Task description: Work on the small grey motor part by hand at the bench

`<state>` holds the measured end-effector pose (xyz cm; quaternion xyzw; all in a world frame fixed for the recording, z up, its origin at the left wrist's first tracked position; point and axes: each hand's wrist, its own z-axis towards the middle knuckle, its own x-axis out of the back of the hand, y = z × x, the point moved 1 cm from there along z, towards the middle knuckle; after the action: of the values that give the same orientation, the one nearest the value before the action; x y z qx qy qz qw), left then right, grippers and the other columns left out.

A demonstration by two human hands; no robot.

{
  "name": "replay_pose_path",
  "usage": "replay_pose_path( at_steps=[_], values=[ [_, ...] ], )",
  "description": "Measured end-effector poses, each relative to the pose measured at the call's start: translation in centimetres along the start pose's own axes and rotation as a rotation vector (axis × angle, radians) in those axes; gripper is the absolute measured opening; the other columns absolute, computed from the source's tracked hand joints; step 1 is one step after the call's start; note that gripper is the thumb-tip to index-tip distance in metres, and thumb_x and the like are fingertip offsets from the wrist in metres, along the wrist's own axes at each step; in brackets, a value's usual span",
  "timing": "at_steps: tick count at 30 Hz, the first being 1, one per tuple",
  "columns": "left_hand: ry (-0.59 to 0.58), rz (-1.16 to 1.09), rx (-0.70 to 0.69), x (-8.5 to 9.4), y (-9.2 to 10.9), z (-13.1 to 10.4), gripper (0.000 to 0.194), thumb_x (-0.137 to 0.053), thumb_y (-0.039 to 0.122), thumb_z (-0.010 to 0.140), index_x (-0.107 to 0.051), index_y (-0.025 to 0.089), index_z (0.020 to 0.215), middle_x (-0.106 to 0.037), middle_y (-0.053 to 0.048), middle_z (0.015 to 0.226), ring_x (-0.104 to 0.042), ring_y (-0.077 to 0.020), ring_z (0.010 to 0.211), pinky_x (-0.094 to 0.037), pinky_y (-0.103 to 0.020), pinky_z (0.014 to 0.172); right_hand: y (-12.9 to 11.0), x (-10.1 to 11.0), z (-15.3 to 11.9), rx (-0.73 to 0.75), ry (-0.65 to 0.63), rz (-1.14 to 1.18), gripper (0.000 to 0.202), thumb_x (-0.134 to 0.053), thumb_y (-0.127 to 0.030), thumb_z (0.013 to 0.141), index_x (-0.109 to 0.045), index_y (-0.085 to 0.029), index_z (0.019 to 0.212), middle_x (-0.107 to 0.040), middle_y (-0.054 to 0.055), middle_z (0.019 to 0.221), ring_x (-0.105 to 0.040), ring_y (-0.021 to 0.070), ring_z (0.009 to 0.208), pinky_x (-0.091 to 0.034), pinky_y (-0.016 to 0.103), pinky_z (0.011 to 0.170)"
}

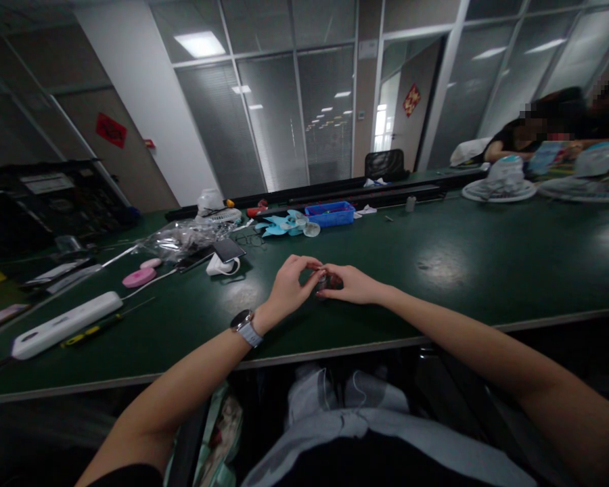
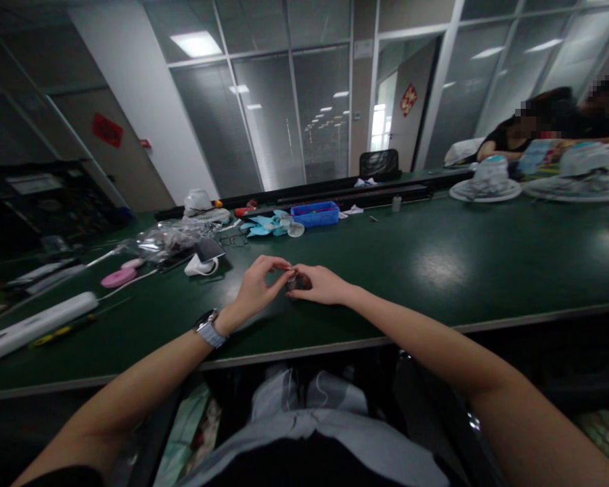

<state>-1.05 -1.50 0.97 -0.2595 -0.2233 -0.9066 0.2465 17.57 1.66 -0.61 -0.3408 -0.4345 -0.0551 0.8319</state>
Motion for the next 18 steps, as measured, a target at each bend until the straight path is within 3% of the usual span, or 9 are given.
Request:
replay_pose_path(
  at_steps=[11,18],
  values=[
    [-0.024,0.015,-0.004,0.0,0.09,-0.07,0.009,-0.06,0.019,0.088,-0.062,0.019,0.096,-0.066,-0.003,0.089,-0.059,-0.017,0.087,-0.05,-0.031,0.077,-0.14,0.0,0.03,-0.01,-0.011,-0.009,0.036,-0.066,-0.044,0.081,-0.056,-0.017,0.103,-0.061,0.0,0.076,-0.057,0.0148,0.067,-0.042,0.025,0.062],
    [-0.033,0.023,0.024,0.07,-0.02,-0.12,0.008,-0.062,0.018,0.086,-0.064,0.02,0.094,-0.066,-0.003,0.088,-0.058,-0.0174,0.087,-0.049,-0.031,0.076,-0.13,0.04,0.02,-0.008,-0.025,0.008,0.038,-0.065,-0.044,0.082,-0.056,-0.018,0.108,-0.064,0.001,0.08,-0.059,0.0154,0.071,-0.044,0.026,0.066]
  ],
)
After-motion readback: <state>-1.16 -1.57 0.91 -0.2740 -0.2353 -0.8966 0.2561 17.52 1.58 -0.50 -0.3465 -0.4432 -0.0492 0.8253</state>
